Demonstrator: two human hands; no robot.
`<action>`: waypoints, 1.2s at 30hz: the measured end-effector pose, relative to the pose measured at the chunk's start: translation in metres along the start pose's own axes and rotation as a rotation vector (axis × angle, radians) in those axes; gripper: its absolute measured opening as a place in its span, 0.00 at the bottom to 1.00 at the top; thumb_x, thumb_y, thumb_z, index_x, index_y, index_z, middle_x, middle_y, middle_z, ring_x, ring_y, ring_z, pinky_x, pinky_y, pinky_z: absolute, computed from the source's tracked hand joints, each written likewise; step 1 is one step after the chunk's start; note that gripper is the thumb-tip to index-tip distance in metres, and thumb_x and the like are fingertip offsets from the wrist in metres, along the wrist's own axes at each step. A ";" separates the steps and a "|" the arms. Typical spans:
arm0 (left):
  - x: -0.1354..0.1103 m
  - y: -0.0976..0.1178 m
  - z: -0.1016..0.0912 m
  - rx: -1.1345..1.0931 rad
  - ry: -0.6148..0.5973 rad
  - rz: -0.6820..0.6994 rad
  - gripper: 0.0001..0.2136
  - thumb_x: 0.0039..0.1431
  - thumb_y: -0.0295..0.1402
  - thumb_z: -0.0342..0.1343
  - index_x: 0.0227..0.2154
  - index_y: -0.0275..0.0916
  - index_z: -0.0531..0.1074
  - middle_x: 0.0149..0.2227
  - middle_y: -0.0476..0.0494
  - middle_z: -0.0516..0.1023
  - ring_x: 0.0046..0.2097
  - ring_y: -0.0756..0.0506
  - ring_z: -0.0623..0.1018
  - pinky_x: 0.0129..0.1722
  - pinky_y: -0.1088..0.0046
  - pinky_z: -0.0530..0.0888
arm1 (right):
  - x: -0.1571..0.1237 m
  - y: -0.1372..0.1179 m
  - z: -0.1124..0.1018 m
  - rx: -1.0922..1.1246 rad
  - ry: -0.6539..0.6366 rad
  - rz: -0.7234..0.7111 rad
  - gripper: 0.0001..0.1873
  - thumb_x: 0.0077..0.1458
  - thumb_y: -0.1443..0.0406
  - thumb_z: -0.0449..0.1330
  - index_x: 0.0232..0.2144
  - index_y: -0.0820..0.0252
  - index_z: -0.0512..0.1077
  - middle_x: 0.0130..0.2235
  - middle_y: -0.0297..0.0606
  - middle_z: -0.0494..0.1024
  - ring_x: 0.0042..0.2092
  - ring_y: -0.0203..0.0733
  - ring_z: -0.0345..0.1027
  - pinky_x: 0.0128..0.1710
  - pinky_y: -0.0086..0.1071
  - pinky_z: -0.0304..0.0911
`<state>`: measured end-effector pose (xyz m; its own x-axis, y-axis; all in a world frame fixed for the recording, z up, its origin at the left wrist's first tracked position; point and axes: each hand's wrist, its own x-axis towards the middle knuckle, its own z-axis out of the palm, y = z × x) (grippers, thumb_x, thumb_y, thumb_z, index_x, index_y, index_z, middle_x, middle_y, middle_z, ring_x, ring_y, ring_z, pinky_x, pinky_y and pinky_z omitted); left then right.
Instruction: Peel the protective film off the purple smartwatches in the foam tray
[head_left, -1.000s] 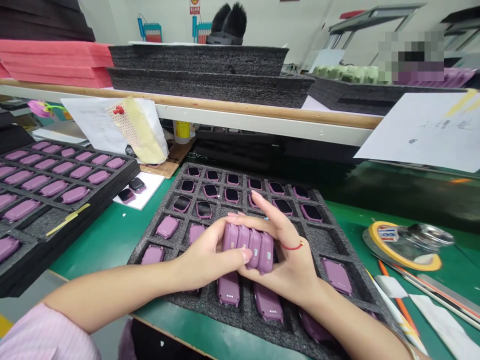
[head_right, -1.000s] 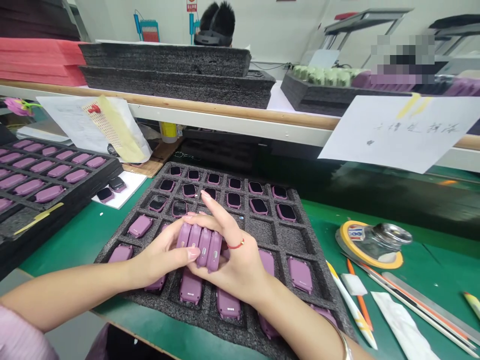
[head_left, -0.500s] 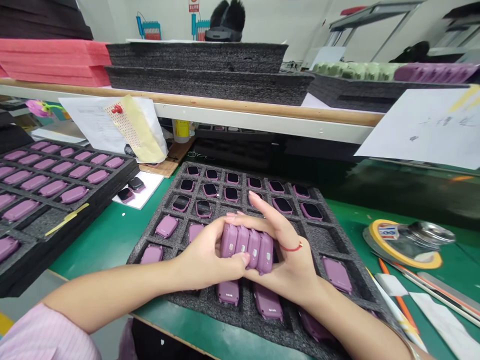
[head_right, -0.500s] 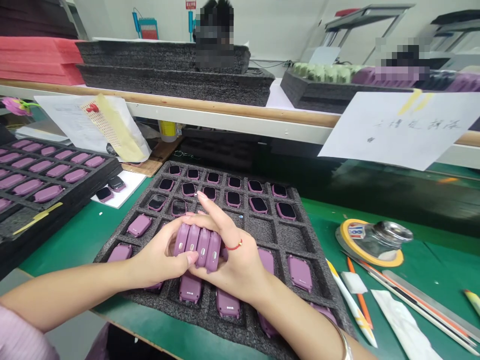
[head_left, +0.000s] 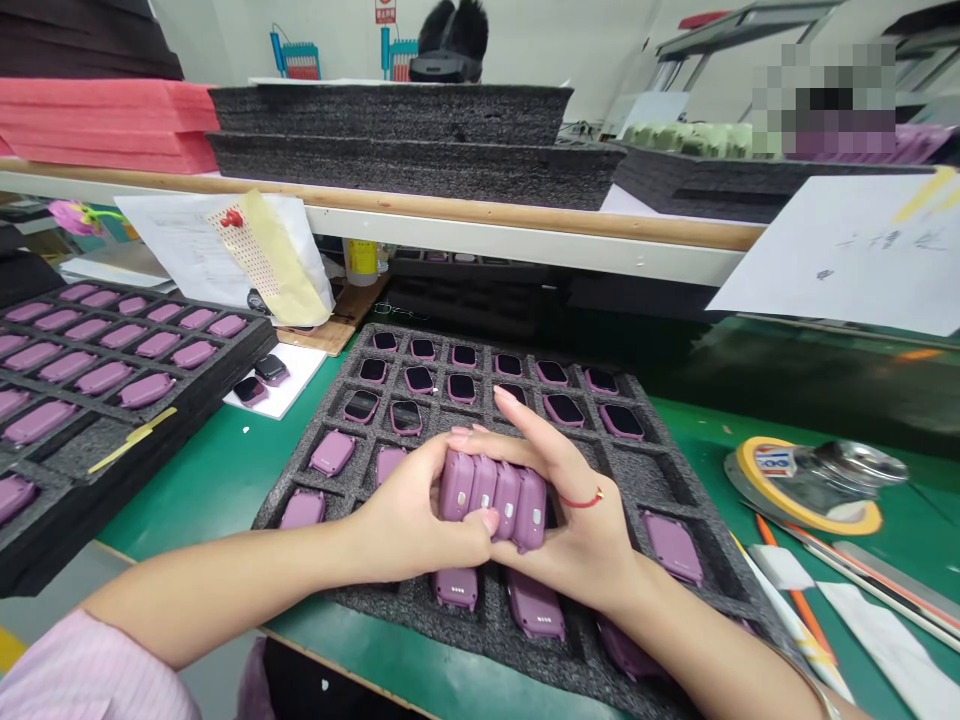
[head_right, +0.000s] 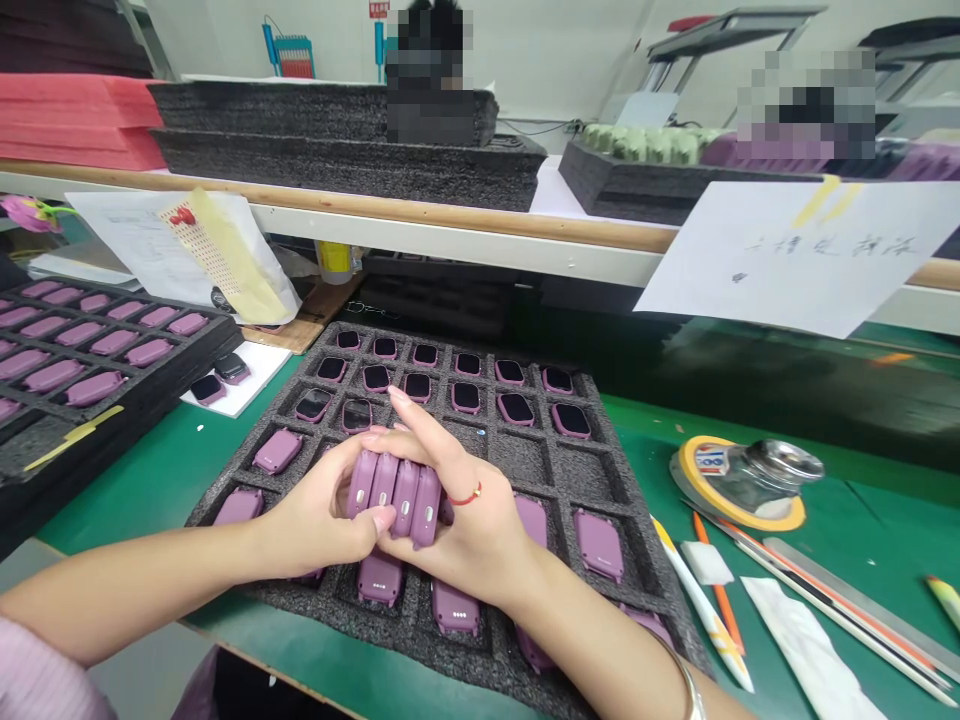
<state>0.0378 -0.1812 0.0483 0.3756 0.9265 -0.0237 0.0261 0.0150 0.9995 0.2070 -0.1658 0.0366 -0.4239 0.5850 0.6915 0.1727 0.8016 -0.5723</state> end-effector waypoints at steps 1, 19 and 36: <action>0.000 -0.001 0.000 -0.005 0.000 0.002 0.23 0.47 0.32 0.60 0.48 0.37 0.64 0.46 0.42 0.74 0.47 0.41 0.77 0.48 0.62 0.75 | 0.000 0.000 0.000 -0.008 0.007 0.002 0.50 0.52 0.67 0.70 0.70 0.51 0.50 0.55 0.40 0.79 0.55 0.49 0.75 0.57 0.40 0.72; 0.002 0.004 -0.005 -0.150 -0.114 -0.054 0.27 0.44 0.31 0.72 0.47 0.39 0.67 0.50 0.42 0.75 0.53 0.40 0.76 0.54 0.60 0.72 | 0.000 0.003 -0.004 -0.001 -0.028 0.017 0.51 0.53 0.61 0.70 0.71 0.50 0.47 0.55 0.43 0.78 0.55 0.51 0.75 0.58 0.44 0.72; 0.003 0.002 -0.005 -0.141 -0.113 -0.018 0.24 0.47 0.33 0.71 0.46 0.39 0.68 0.51 0.40 0.76 0.54 0.38 0.76 0.55 0.58 0.72 | -0.001 0.002 -0.003 -0.007 -0.041 0.024 0.51 0.53 0.63 0.70 0.71 0.49 0.46 0.57 0.41 0.77 0.55 0.50 0.75 0.60 0.46 0.69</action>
<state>0.0340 -0.1768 0.0501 0.4779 0.8777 -0.0359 -0.0932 0.0913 0.9915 0.2106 -0.1644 0.0356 -0.4558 0.5984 0.6589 0.1893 0.7885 -0.5852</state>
